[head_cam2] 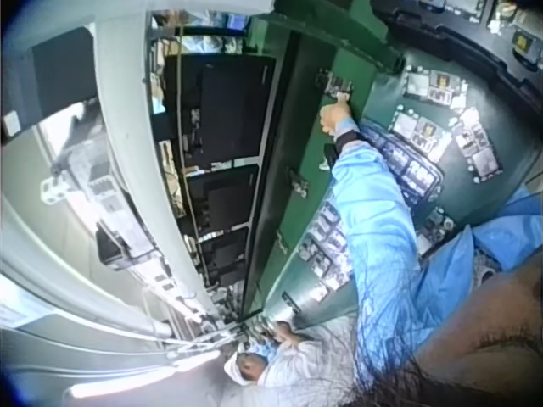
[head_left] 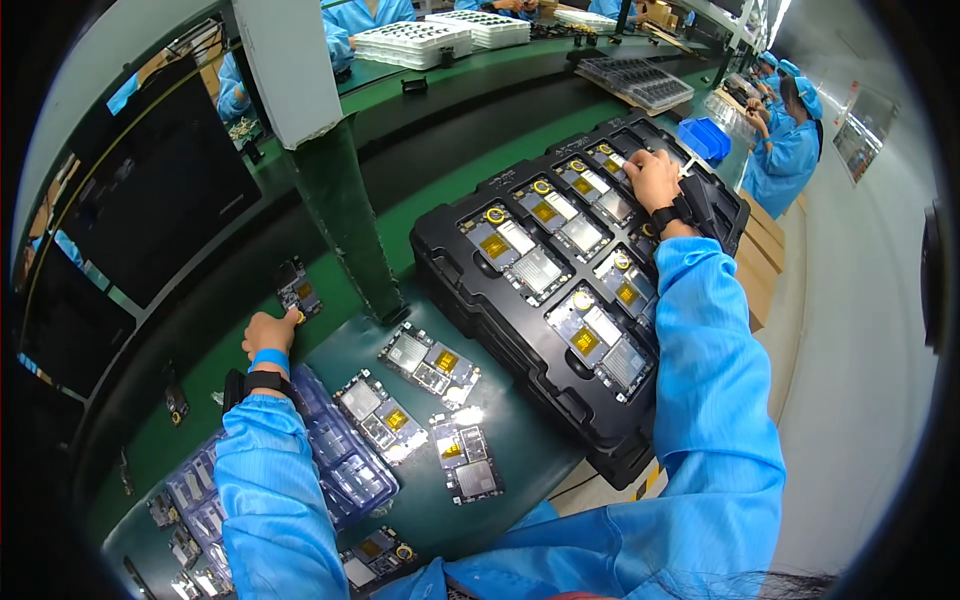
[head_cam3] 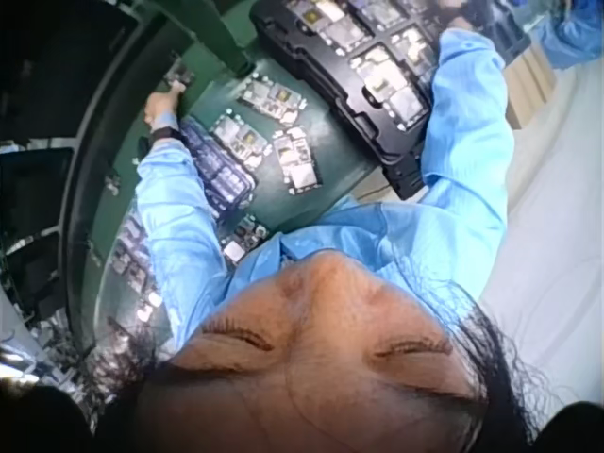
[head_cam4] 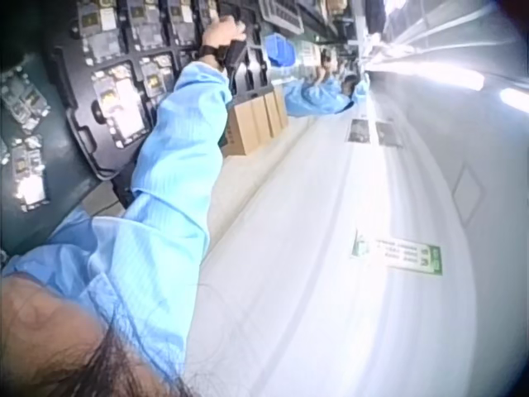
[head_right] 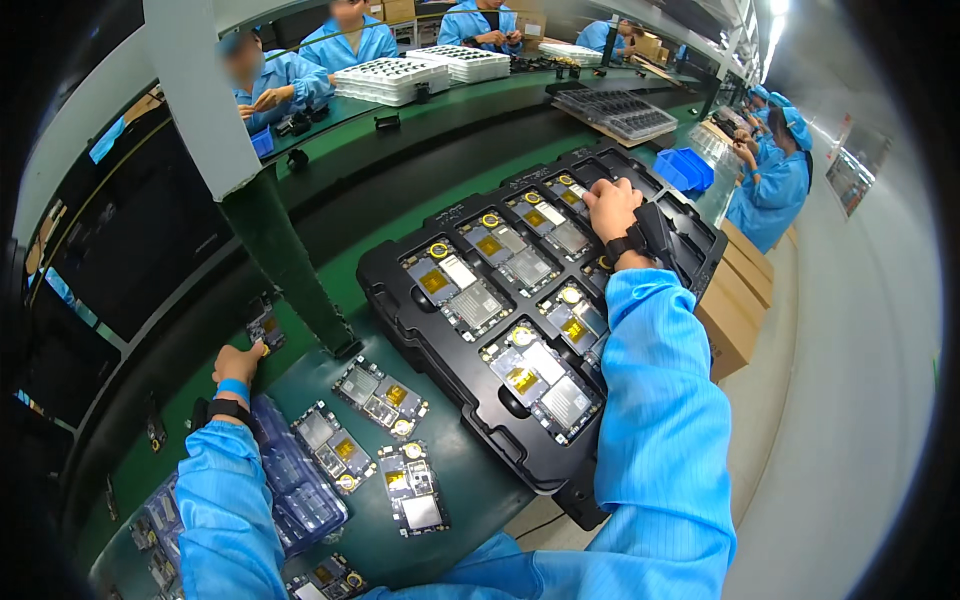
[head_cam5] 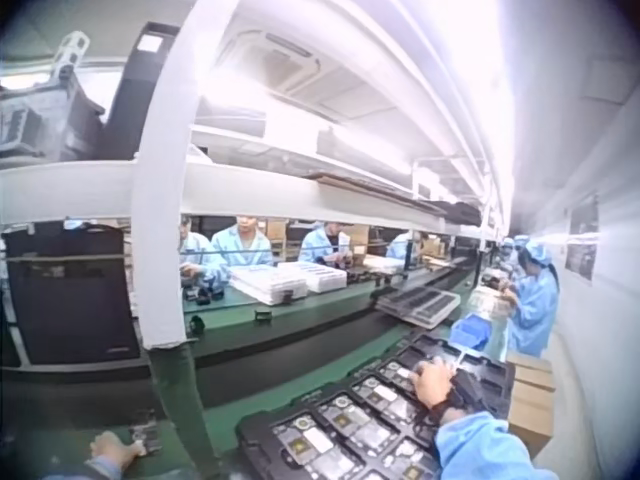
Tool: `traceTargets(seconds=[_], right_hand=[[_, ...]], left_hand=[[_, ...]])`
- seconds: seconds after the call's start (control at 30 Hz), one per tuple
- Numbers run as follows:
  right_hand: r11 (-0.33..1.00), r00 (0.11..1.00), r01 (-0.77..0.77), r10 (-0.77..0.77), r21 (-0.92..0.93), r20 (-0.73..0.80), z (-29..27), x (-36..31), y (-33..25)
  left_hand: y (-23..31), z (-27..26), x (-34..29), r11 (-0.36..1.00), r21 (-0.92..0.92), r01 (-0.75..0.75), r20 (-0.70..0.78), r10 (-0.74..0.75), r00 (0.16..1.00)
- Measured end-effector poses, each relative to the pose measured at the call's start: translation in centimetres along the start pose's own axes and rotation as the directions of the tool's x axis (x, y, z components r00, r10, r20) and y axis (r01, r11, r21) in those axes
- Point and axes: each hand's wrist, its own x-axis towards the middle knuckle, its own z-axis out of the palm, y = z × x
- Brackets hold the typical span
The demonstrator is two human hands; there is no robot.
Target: Assembling components on electronic circuit boards at a factory assembly line workstation.
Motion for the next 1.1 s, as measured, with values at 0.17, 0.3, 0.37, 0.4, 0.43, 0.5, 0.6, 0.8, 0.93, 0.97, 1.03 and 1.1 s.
traceTargets(seconds=[0.17,0.3,0.37,0.4,0.43,0.5,0.6,0.8,0.93,0.97,1.03,1.1], right_hand=[[0.994,1.0,0.006,-0.007,-0.11,-0.01,2.4,1.0,-0.3],[0.992,0.988,0.106,-0.112,-0.063,-0.11,-1.7,1.4,1.8],[0.994,0.992,0.098,-0.094,0.039,-0.088,-3.9,1.0,0.0],[0.998,0.997,0.052,-0.051,0.019,-0.059,-4.5,0.9,-0.5],[0.998,0.998,0.061,-0.06,0.019,-0.02,-4.1,1.0,-0.7],[0.999,0.997,0.034,-0.035,0.011,0.072,-3.0,1.6,-0.2],[0.979,0.993,0.096,-0.108,0.179,0.057,-3.0,2.0,-0.2],[0.589,0.96,0.026,-0.241,0.808,0.144,-11.5,-0.1,-6.1],[0.535,0.899,0.085,-0.404,0.841,0.166,-21.8,-7.5,-16.1],[0.449,0.858,0.071,-0.483,0.891,0.175,-23.7,-9.5,-18.6],[0.338,0.774,0.104,-0.618,0.936,0.137,-26.5,-13.8,-23.0],[0.285,0.635,0.185,-0.765,0.941,0.107,-27.9,-17.5,-27.4]], left_hand=[[0.7,-0.5,-1.7,0.997,0.071,-0.036,-0.065,0.041,0.997],[3.6,-0.7,-3.7,0.997,0.039,-0.068,-0.023,0.069,0.997],[4.0,-0.1,-2.6,0.998,-0.06,0.006,0.102,0.0,0.995],[4.1,0.4,-2.9,0.994,-0.099,0.052,0.027,-0.049,0.998],[3.7,0.7,-2.3,0.992,-0.117,0.042,0.038,-0.038,0.999],[2.9,2.1,-0.8,0.946,-0.325,0.014,-0.033,-0.026,0.999],[0.9,1.6,-0.2,0.805,-0.589,-0.078,-0.235,-0.078,0.969],[-5.0,-9.4,-3.6,0.096,-0.991,-0.098,-0.091,0.079,0.993],[-11.9,-16.8,-9.3,-0.157,-0.983,-0.092,-0.132,0.263,0.956],[-13.9,-18.1,-10.5,-0.176,-0.98,-0.092,-0.139,0.275,0.951],[-17.0,-19.8,-12.8,-0.198,-0.976,-0.095,-0.15,0.284,0.947],[-20.6,-21.1,-15.5,-0.208,-0.973,-0.103,-0.153,0.238,0.959]])
